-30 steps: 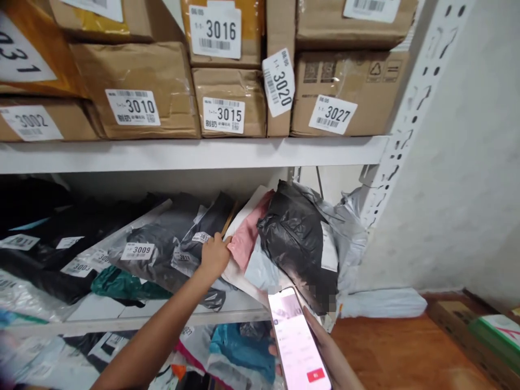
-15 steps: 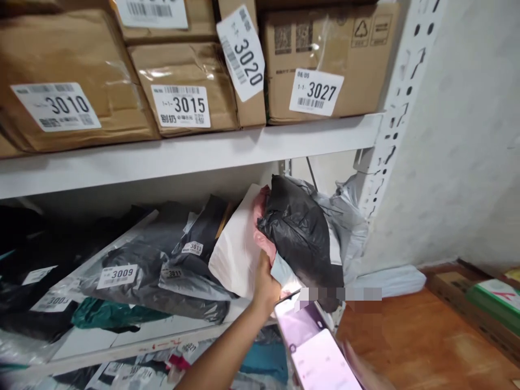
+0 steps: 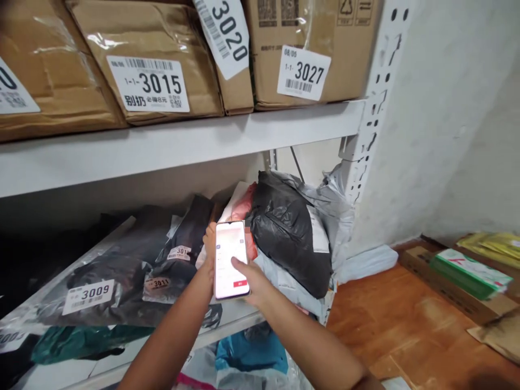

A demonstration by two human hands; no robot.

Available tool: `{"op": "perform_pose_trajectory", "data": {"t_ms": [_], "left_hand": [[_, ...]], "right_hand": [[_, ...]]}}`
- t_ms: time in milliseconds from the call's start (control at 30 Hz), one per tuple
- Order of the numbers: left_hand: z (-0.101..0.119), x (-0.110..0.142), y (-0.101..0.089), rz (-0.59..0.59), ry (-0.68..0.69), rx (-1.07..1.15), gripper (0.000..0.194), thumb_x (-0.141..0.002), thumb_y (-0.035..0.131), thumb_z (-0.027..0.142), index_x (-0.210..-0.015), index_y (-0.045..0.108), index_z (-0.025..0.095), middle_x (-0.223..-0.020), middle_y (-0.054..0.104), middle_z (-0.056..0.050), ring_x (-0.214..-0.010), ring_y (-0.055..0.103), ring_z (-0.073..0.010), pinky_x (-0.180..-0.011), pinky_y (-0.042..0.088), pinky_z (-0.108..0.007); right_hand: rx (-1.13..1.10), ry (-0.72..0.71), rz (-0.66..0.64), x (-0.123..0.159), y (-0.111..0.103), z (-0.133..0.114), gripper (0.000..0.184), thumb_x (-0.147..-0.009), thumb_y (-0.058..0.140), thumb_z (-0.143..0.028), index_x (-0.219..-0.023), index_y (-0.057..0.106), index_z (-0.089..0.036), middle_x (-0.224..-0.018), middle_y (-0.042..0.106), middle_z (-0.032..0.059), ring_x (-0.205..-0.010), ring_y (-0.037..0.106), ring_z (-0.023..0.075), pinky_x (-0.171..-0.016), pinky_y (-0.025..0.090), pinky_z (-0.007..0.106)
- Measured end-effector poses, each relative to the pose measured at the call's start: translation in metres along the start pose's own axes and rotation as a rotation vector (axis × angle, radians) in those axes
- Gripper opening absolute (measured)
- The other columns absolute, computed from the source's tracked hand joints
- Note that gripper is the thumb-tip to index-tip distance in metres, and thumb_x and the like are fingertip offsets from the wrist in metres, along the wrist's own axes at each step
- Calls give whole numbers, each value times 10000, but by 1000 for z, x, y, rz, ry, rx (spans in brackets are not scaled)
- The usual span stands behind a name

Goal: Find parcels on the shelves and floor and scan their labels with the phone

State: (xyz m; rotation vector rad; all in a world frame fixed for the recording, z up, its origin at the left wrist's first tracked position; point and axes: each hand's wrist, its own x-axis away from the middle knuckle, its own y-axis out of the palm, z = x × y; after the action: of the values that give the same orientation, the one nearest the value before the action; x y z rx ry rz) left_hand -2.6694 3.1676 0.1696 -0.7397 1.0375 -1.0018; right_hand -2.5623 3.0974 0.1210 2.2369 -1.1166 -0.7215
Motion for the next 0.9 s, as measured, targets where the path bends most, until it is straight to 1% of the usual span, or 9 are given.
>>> {"op": "perform_pose_trajectory", "data": {"t_ms": [100,200,233,333,467,633,767,833,900], "left_hand": [[-6,-19,-6,-30,8,-29,476,-928,411,387,-1369,391,211,-1085,628,-178,-979,634,-317,-786,477,-420],[-9,-17,-3,-58,-35,-29,800,-785,603,531,-1411,257,174,-1046,671,-167,-953,652,-321,-767,474,-382],[-10,-13,-1,-58,-59,-29,802,-762,619,552,-1372,295,146,-1057,672,-178,-963,651,-324,-766,473,-377],[-17,6,1,-46,-58,-30,600,-784,589,549,-1209,431,156,-1041,685,-161,-952,659,-321,-740,473,-362],[-33,39,-5,-3,-15,-77,519,-837,536,505,-1226,431,177,-967,705,-133,-891,673,-316,-701,466,-346],[-54,67,-18,15,-36,-95,631,-855,515,519,-1382,342,218,-972,706,-109,-842,676,-300,-677,464,-334],[-50,70,-19,16,-63,-129,763,-846,513,558,-1471,253,208,-957,695,-119,-818,665,-316,-666,486,-365],[-42,73,-17,115,-45,-192,787,-860,512,520,-1503,205,185,-1060,655,-174,-915,640,-350,-740,496,-431],[-32,77,-13,237,114,-233,661,-906,476,352,-1500,241,185,-1283,542,-218,-1165,528,-378,-935,423,-526]], "right_hand": [[189,-205,55,5,-15,-21,498,-665,801,-437,-1058,647,-173,-972,743,83,-896,685,256,-839,515,415],[285,-294,85,18,-29,-43,458,-667,804,-415,-1027,675,-163,-1028,726,86,-916,670,234,-796,515,338],[290,-304,80,22,-32,-49,472,-669,801,-419,-1045,673,-164,-1043,721,87,-915,669,230,-783,516,326],[310,-325,79,29,-36,-61,527,-664,801,-433,-1098,652,-175,-1090,705,98,-917,671,243,-762,531,341],[291,-330,176,30,-43,-68,548,-628,822,-430,-1086,639,-192,-1039,721,100,-899,685,283,-792,541,420],[288,-279,268,33,-56,-80,623,-541,865,-442,-1063,641,-189,-916,745,88,-805,703,296,-786,546,462],[310,-263,224,30,-55,-86,660,-505,862,-493,-1051,644,-193,-962,733,93,-815,697,285,-754,551,432],[327,-245,189,27,-51,-85,661,-519,843,-522,-1052,642,-187,-1032,715,112,-854,688,284,-757,546,420],[335,-235,154,27,-48,-81,676,-526,831,-538,-1065,633,-180,-1046,708,120,-866,680,285,-771,540,424]]}}
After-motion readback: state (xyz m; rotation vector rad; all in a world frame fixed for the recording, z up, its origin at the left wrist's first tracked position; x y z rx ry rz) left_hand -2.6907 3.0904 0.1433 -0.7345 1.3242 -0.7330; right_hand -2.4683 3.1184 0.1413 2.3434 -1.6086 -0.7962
